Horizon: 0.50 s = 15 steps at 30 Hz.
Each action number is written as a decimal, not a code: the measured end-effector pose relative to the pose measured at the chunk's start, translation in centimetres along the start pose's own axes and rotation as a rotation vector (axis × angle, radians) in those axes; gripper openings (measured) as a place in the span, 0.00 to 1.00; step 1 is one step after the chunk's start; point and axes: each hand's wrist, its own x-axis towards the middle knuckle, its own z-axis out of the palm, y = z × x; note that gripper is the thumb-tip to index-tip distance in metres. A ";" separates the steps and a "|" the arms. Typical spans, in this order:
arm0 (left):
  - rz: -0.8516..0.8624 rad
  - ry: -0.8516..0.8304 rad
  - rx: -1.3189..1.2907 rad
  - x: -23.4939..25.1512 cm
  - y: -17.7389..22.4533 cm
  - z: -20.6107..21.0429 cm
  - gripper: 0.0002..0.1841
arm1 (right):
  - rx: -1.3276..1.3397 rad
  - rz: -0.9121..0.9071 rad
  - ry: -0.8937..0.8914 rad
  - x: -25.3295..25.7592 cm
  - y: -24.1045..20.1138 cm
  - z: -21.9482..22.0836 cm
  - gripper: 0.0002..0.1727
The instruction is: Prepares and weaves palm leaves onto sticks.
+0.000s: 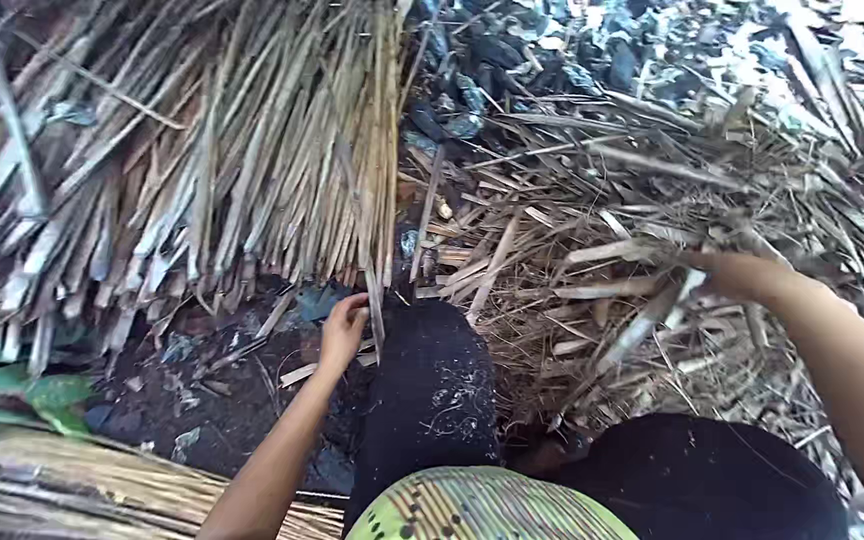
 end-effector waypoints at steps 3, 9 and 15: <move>-0.114 -0.068 0.047 5.9 -0.5 1.5 0.21 | 0.311 -0.227 -0.183 -3.4 -2.0 -0.8 0.24; -0.167 -0.007 0.385 18.6 1.2 3.9 0.24 | 0.256 -0.180 0.013 -6.9 -0.6 -0.9 0.29; -0.137 0.007 0.624 24.2 -0.7 6.7 0.33 | 0.847 -0.599 0.186 -13.6 -3.6 -1.0 0.36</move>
